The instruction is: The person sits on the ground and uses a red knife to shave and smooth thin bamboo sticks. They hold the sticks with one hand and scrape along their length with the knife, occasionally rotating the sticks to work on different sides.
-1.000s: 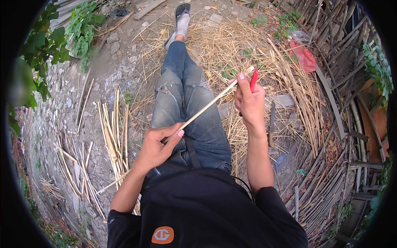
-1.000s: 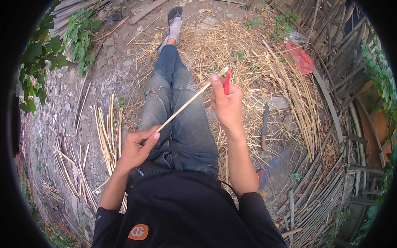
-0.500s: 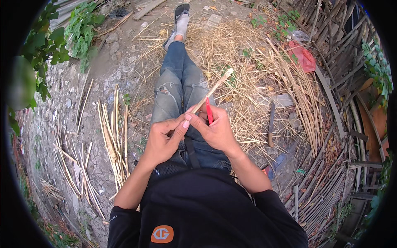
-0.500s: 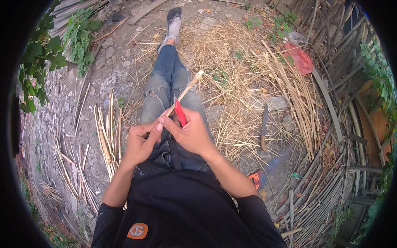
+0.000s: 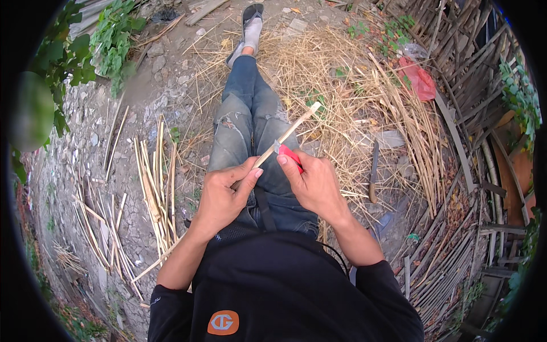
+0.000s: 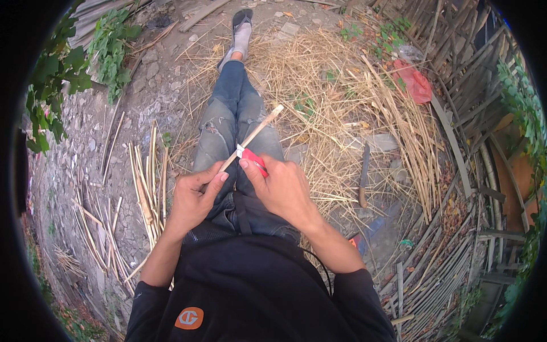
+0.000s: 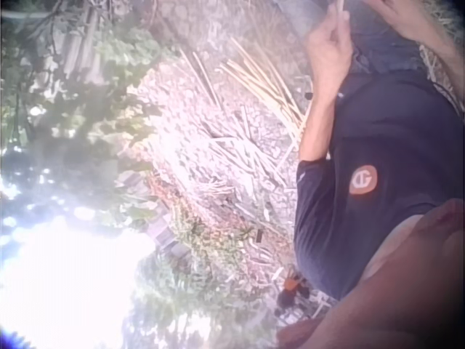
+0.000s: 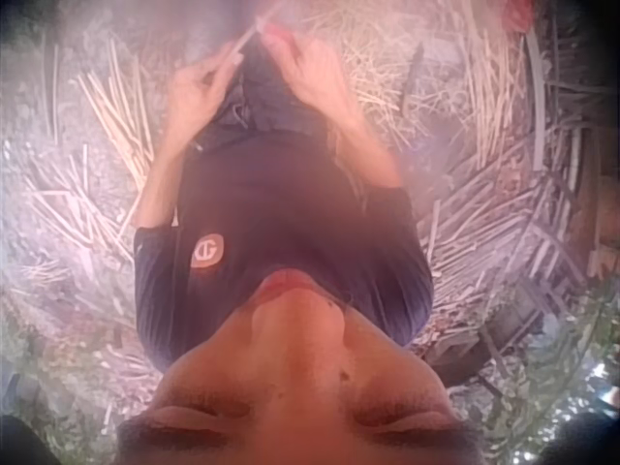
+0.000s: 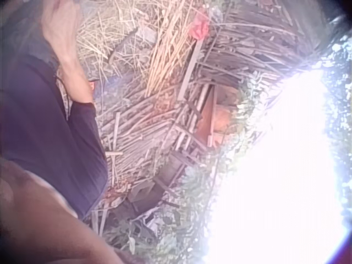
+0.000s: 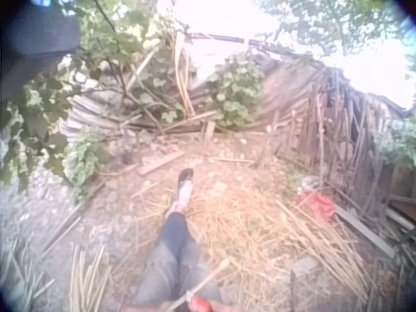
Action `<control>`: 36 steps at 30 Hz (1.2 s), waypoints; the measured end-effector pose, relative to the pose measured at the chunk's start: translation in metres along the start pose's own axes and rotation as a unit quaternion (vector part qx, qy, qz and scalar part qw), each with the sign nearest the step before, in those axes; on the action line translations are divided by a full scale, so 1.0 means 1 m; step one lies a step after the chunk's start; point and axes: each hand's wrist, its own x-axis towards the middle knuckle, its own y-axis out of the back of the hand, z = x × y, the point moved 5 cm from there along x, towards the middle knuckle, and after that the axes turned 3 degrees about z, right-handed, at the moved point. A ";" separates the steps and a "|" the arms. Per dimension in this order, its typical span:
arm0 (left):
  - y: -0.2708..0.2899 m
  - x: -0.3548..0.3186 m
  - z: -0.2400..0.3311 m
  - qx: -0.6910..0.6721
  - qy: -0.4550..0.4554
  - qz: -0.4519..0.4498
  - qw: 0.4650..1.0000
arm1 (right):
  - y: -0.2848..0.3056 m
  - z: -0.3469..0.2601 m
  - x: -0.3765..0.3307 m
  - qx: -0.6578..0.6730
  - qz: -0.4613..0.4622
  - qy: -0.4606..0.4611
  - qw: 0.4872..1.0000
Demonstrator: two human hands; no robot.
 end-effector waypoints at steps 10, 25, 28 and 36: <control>0.005 -0.001 -0.004 0.115 -0.059 0.011 0.991 | -0.001 0.037 0.029 -0.095 0.039 0.040 0.994; 0.010 -0.004 -0.022 0.108 0.065 -0.001 0.992 | 0.021 0.047 0.047 0.056 0.116 0.005 0.992; 0.006 -0.003 -0.017 0.099 0.079 -0.009 0.992 | 0.006 0.041 0.036 0.050 -0.002 -0.002 0.999; 0.006 -0.005 -0.012 0.125 -0.005 0.023 0.992 | -0.010 0.030 0.028 0.074 -0.106 -0.054 0.990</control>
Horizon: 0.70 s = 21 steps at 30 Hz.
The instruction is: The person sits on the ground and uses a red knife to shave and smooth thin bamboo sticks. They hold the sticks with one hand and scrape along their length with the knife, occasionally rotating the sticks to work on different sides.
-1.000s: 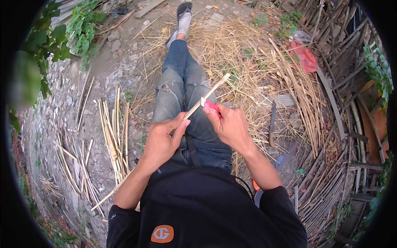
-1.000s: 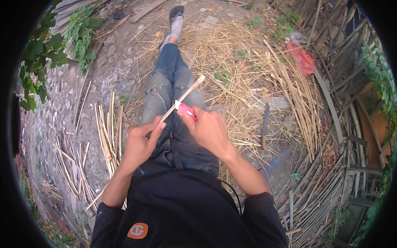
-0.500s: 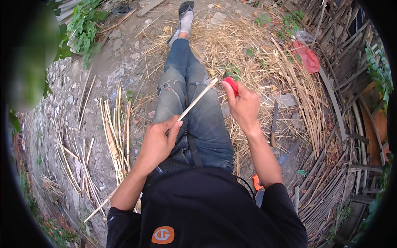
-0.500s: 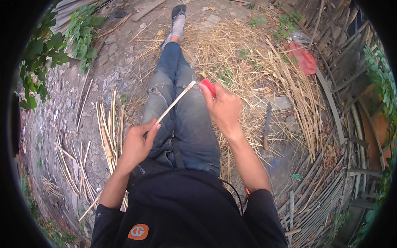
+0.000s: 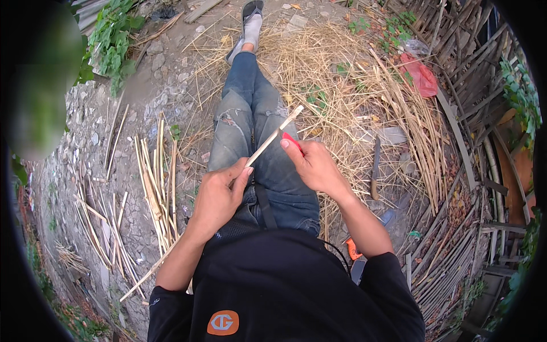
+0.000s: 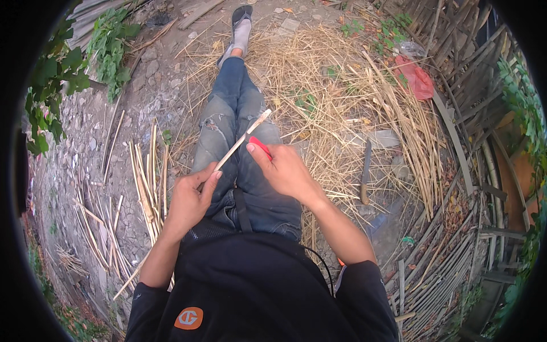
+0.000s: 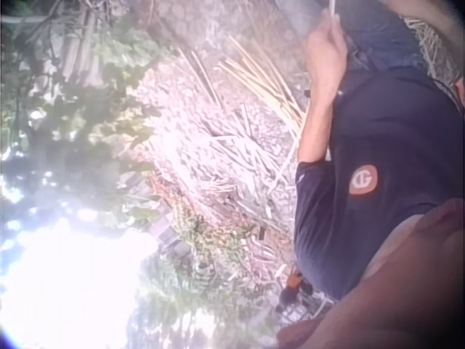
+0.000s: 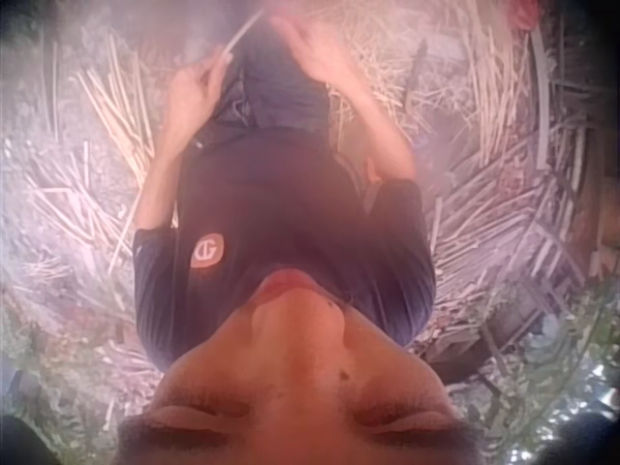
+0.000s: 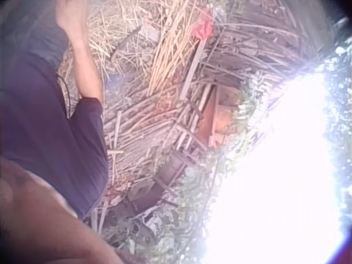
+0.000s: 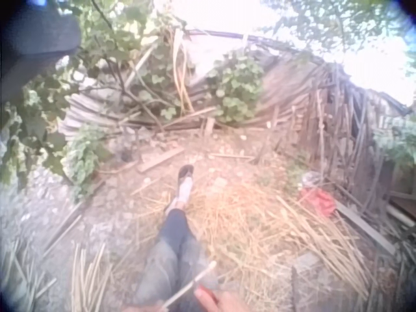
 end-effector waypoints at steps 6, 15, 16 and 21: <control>-0.001 -0.006 0.000 0.072 -0.028 0.000 0.997 | -0.010 0.023 0.012 -0.131 0.022 0.013 0.991; -0.004 -0.009 -0.014 0.097 0.031 -0.032 0.994 | -0.016 0.051 0.027 -0.222 0.193 0.070 0.953; -0.001 -0.010 -0.016 0.082 0.048 -0.047 0.994 | -0.004 0.057 0.035 -0.208 0.215 0.033 0.953; -0.002 -0.023 -0.025 0.042 0.076 -0.058 0.994 | 0.039 0.075 0.039 -0.096 0.277 0.040 0.955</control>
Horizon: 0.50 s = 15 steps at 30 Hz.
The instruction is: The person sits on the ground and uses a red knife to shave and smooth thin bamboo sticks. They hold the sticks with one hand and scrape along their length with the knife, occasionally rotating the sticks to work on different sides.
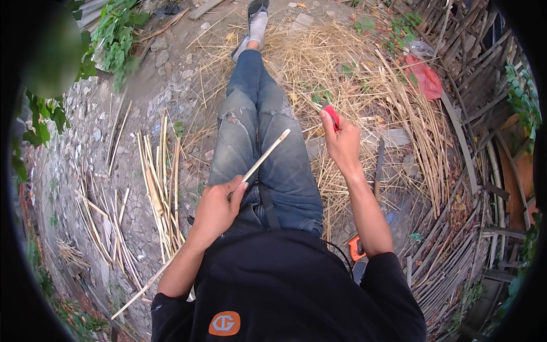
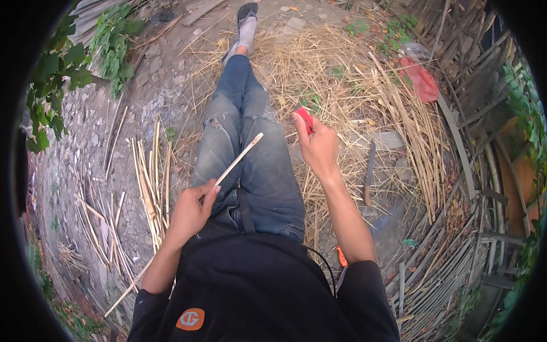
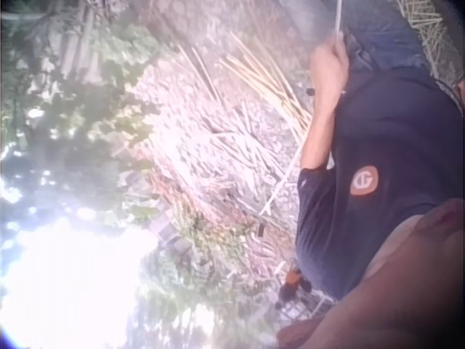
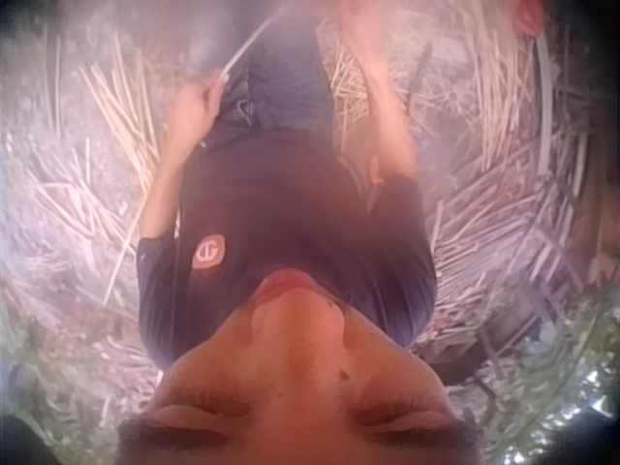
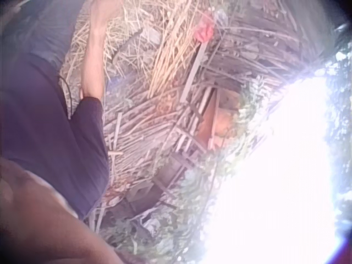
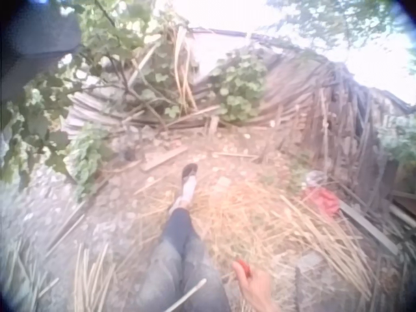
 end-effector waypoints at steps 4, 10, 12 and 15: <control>-0.007 0.003 -0.010 -0.022 -0.055 0.069 0.996 | 0.001 -0.032 -0.022 0.089 -0.141 -0.033 0.985; -0.005 0.005 0.009 0.004 -0.025 0.035 0.999 | -0.015 -0.060 -0.057 0.088 -0.310 -0.062 0.944; -0.004 0.005 0.012 0.017 -0.013 0.023 1.000 | -0.019 -0.066 -0.061 0.088 -0.323 -0.053 0.941; -0.003 0.003 0.015 0.032 -0.026 0.033 0.999 | -0.022 -0.064 -0.065 0.121 -0.316 -0.055 0.940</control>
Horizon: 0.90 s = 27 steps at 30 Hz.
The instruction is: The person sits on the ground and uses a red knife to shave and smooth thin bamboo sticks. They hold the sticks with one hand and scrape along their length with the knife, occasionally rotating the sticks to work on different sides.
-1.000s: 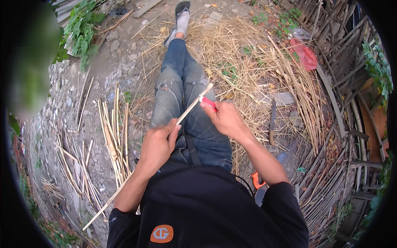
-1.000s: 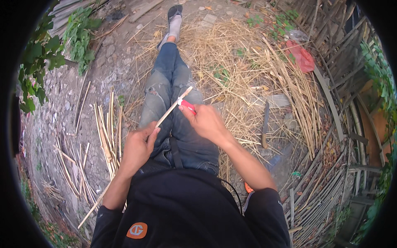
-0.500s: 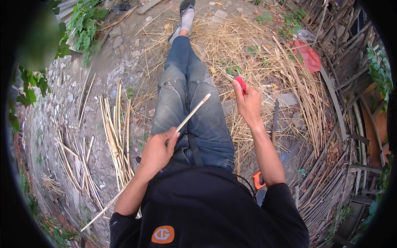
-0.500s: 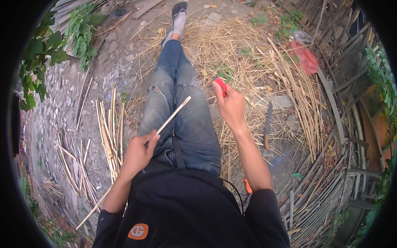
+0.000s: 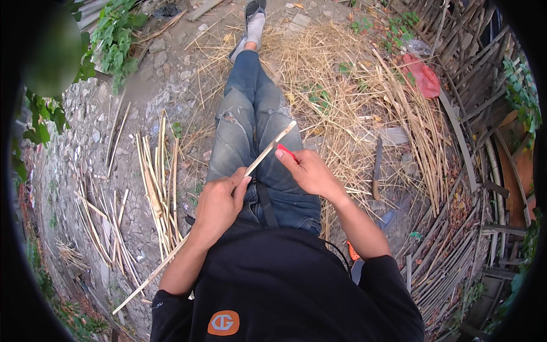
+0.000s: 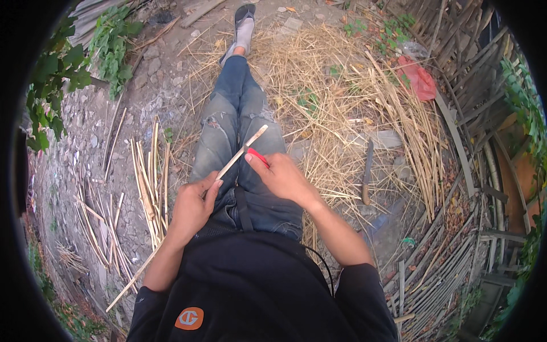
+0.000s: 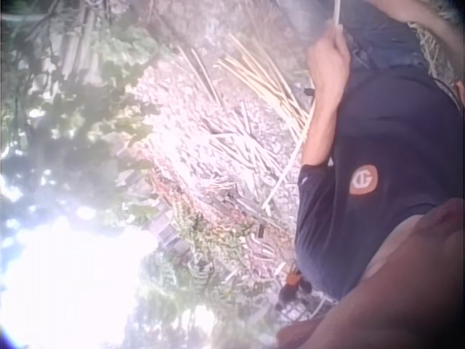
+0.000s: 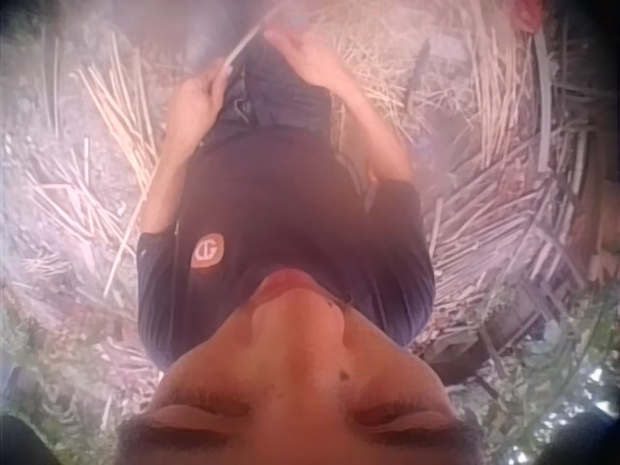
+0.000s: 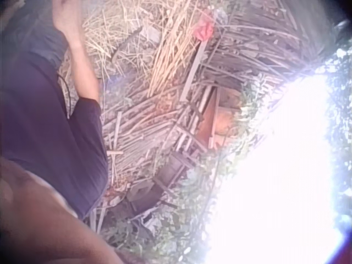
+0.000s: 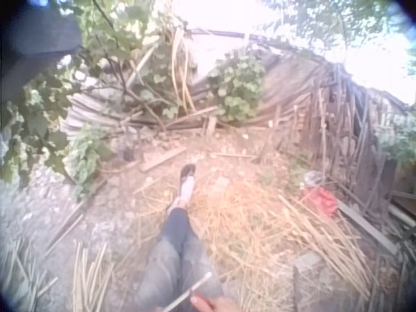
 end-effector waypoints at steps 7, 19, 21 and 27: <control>0.002 -0.002 0.007 0.072 -0.038 0.016 0.997 | -0.007 -0.003 0.002 -0.048 0.013 0.044 0.998; 0.033 -0.016 0.017 0.014 -0.043 0.041 0.998 | 0.105 0.098 0.016 -0.100 0.268 -0.084 0.955; 0.022 -0.016 0.009 0.010 -0.059 0.062 0.996 | 0.094 0.065 0.012 -0.049 0.252 -0.033 0.966; 0.018 -0.013 0.021 0.021 -0.073 0.074 0.994 | 0.035 0.012 -0.007 0.028 0.089 0.008 0.996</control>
